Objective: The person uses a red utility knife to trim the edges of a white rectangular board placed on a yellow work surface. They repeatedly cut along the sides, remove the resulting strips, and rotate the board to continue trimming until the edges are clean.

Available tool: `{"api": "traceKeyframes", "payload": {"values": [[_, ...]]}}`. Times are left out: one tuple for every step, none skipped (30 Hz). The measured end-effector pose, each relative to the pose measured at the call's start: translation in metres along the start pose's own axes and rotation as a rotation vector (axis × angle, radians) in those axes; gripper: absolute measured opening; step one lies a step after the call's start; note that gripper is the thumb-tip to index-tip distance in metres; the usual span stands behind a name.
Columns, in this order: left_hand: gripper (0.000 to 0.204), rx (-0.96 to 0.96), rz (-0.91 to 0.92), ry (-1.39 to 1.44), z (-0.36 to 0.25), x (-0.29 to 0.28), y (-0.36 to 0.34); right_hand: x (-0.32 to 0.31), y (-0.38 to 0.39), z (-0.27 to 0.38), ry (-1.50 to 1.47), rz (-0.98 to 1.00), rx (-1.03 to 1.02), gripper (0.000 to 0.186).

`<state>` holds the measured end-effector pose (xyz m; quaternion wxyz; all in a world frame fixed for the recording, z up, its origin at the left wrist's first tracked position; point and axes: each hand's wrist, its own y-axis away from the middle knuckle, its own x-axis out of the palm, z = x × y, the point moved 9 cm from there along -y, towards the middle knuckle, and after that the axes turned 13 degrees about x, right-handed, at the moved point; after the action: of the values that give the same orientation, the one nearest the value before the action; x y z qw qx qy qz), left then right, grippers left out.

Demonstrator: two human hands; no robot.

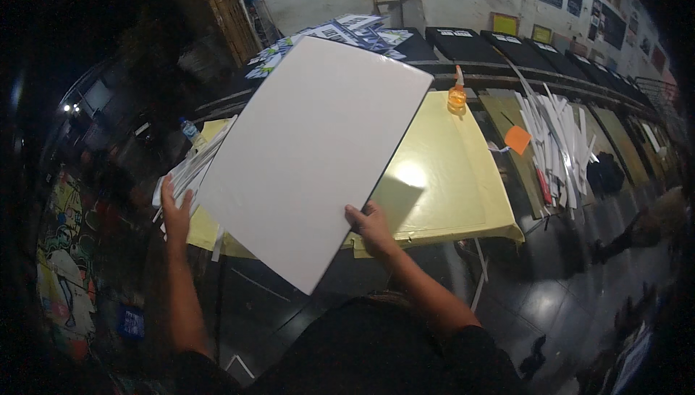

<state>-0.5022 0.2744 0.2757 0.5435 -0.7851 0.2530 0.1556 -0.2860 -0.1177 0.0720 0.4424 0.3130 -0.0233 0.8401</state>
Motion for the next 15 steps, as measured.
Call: {"api": "traceKeyframes", "payload": {"values": [[0.077, 0.042, 0.054, -0.047, -0.033, 0.019, 0.013, 0.004, 0.001, -0.011, -0.031, -0.051, -0.003, 0.024], [0.085, 0.084, 0.115, -0.014, -0.058, 0.037, 0.030, 0.011, 0.002, -0.021, -0.061, -0.096, -0.005, 0.023], [0.092, 0.026, 0.221, 0.069, -0.084, 0.064, 0.044, 0.003, -0.006, -0.040, -0.007, -0.117, 0.044, 0.023], [0.093, 0.017, 0.318, 0.039, -0.101, 0.080, 0.060, 0.014, -0.008, -0.050, -0.003, -0.160, 0.031, 0.023], [0.093, 0.008, 0.416, 0.011, -0.113, 0.096, 0.074, 0.022, -0.009, -0.066, -0.082, -0.184, 0.072, 0.025], [0.092, -0.031, 0.515, -0.008, -0.117, 0.117, 0.091, 0.028, -0.006, -0.077, -0.156, -0.222, 0.113, 0.027], [0.090, -0.063, 0.611, -0.032, -0.122, 0.135, 0.103, 0.031, -0.009, -0.086, -0.144, -0.264, 0.158, 0.029], [0.089, -0.095, 0.706, -0.056, -0.121, 0.149, 0.117, 0.032, -0.011, -0.095, -0.132, -0.307, 0.203, 0.032], [0.088, -0.100, 0.753, -0.100, -0.117, 0.157, 0.126, 0.035, -0.015, -0.105, -0.125, -0.343, 0.251, 0.034], [0.086, -0.097, 0.794, -0.141, -0.112, 0.166, 0.133, 0.039, -0.021, -0.113, -0.163, -0.358, 0.268, 0.036], [0.085, -0.094, 0.835, -0.181, -0.107, 0.175, 0.140, 0.042, -0.025, -0.121, -0.201, -0.374, 0.285, 0.038], [0.083, -0.083, 0.857, -0.197, -0.101, 0.181, 0.146, 0.043, -0.029, -0.129, -0.242, -0.391, 0.305, 0.040], [0.081, -0.077, 0.876, -0.218, -0.092, 0.181, 0.151, 0.051, -0.026, -0.133, -0.246, -0.379, 0.359, 0.033], [0.079, -0.071, 0.895, -0.238, -0.082, 0.182, 0.155, 0.055, -0.029, -0.137, -0.258, -0.372, 0.358, 0.036], [0.076, -0.057, 0.916, -0.223, -0.079, 0.187, 0.157, 0.052, -0.034, -0.144, -0.271, -0.373, 0.349, 0.038]]}}
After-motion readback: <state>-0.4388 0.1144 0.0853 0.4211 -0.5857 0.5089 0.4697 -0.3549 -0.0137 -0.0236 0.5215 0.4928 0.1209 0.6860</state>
